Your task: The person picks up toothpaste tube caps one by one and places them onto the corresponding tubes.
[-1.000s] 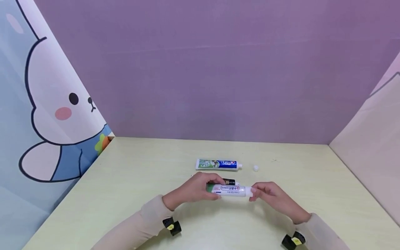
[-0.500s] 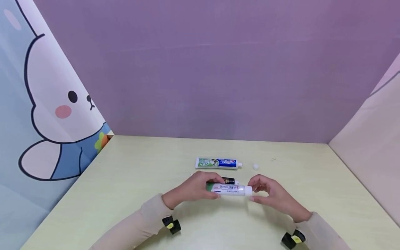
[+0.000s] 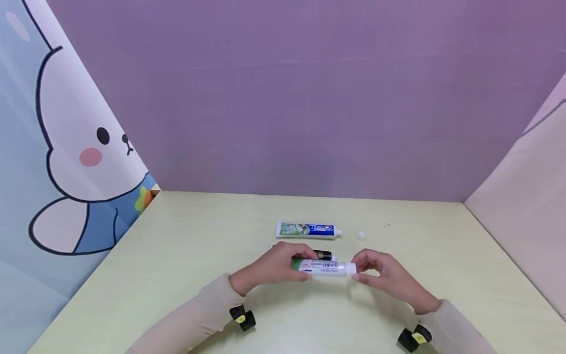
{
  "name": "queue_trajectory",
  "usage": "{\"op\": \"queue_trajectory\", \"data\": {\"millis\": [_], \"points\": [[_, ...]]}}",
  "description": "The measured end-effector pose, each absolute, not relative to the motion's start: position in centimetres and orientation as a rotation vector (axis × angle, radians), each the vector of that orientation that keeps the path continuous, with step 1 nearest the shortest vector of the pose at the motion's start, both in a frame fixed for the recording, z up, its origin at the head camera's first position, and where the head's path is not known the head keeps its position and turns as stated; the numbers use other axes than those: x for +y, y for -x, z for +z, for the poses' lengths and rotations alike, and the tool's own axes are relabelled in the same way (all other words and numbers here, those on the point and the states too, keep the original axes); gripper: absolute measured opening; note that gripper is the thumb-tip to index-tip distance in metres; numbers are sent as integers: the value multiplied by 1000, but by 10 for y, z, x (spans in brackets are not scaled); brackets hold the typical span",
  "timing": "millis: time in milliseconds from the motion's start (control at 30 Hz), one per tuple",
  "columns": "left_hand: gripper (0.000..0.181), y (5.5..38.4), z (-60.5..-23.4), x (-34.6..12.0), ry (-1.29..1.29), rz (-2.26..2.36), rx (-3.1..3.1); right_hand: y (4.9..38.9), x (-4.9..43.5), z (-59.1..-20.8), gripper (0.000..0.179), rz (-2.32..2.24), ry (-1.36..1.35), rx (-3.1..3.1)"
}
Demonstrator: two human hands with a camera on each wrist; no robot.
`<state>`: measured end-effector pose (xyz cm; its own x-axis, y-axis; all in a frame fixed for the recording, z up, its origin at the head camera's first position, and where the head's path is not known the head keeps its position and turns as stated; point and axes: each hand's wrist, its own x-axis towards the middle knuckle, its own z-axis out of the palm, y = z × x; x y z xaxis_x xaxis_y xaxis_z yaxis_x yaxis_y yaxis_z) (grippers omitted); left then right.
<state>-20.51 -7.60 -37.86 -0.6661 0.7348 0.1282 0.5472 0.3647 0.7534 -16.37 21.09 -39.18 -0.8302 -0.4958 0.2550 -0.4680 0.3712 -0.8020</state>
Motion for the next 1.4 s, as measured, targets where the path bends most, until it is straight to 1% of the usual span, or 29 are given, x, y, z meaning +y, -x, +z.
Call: {"op": "queue_trajectory", "data": {"millis": [100, 267, 333, 500, 867, 1133, 1400], "points": [[34, 206, -378, -76, -1157, 1181, 2404, 165, 211, -392, 17, -1497, 907, 2570], [34, 208, -378, -76, -1159, 1177, 2400, 165, 211, -393, 32, -1535, 916, 2567], [34, 208, -378, -76, -1158, 1180, 2395, 164, 210, -393, 36, -1558, 929, 2564], [34, 207, -378, -76, -1152, 1187, 2396, 163, 208, -393, 32, -1570, 957, 2596], [35, 206, -376, -77, -1143, 1186, 2419, 162, 208, -389, 21, -1512, 928, 2617], [34, 206, -377, -77, -1145, 1188, 2414, 163, 208, -393, 35, -1587, 986, 2585], [34, 206, -377, -78, -1151, 1192, 2416, 162, 207, -394, 29, -1579, 1012, 2626]]}}
